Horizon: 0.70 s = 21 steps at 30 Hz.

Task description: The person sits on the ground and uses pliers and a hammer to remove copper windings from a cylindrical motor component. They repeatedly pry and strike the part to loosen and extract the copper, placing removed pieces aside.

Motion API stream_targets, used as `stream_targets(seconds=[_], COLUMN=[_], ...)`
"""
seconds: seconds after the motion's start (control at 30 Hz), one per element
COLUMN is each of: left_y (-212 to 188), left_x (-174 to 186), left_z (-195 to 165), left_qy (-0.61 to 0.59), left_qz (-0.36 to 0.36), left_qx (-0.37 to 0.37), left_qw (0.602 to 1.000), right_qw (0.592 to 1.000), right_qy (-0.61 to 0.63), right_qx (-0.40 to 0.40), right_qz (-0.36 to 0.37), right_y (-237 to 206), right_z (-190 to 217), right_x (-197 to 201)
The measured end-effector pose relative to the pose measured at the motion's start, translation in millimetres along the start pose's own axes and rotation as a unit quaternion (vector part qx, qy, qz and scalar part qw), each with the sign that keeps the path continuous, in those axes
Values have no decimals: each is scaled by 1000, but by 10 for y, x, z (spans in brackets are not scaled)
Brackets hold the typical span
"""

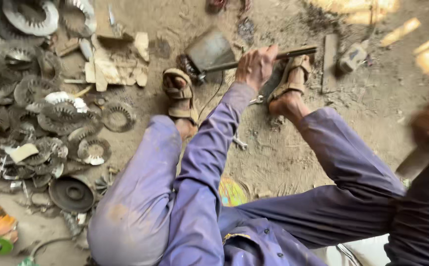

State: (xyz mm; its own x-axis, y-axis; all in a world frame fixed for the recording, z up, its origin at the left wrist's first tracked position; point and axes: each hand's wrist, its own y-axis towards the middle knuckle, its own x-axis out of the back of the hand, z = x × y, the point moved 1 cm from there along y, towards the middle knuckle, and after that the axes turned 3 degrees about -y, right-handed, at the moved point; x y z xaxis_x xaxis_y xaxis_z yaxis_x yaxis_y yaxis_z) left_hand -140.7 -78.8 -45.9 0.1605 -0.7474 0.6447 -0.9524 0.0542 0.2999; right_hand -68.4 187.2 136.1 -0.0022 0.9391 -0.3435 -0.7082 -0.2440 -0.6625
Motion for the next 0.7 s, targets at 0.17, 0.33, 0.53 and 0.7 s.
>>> stream_targets(seconds=[0.17, 0.33, 0.53, 0.7], left_y=[36, 2, -157, -317], left_x=[-104, 48, -41, -398], left_z=[48, 262, -56, -460], left_qy=[-42, 21, 27, -61], left_qz=[92, 114, 85, 152], left_qx=[30, 56, -5, 17], left_qw=[994, 992, 996, 986], right_qw=[999, 989, 997, 995], right_qy=[36, -122, 45, 34], right_qx=[-9, -72, -25, -56], right_qz=[33, -51, 49, 71], right_y=[-133, -76, 516, 1465], right_z=[242, 260, -283, -1285], right_x=[177, 362, 214, -480])
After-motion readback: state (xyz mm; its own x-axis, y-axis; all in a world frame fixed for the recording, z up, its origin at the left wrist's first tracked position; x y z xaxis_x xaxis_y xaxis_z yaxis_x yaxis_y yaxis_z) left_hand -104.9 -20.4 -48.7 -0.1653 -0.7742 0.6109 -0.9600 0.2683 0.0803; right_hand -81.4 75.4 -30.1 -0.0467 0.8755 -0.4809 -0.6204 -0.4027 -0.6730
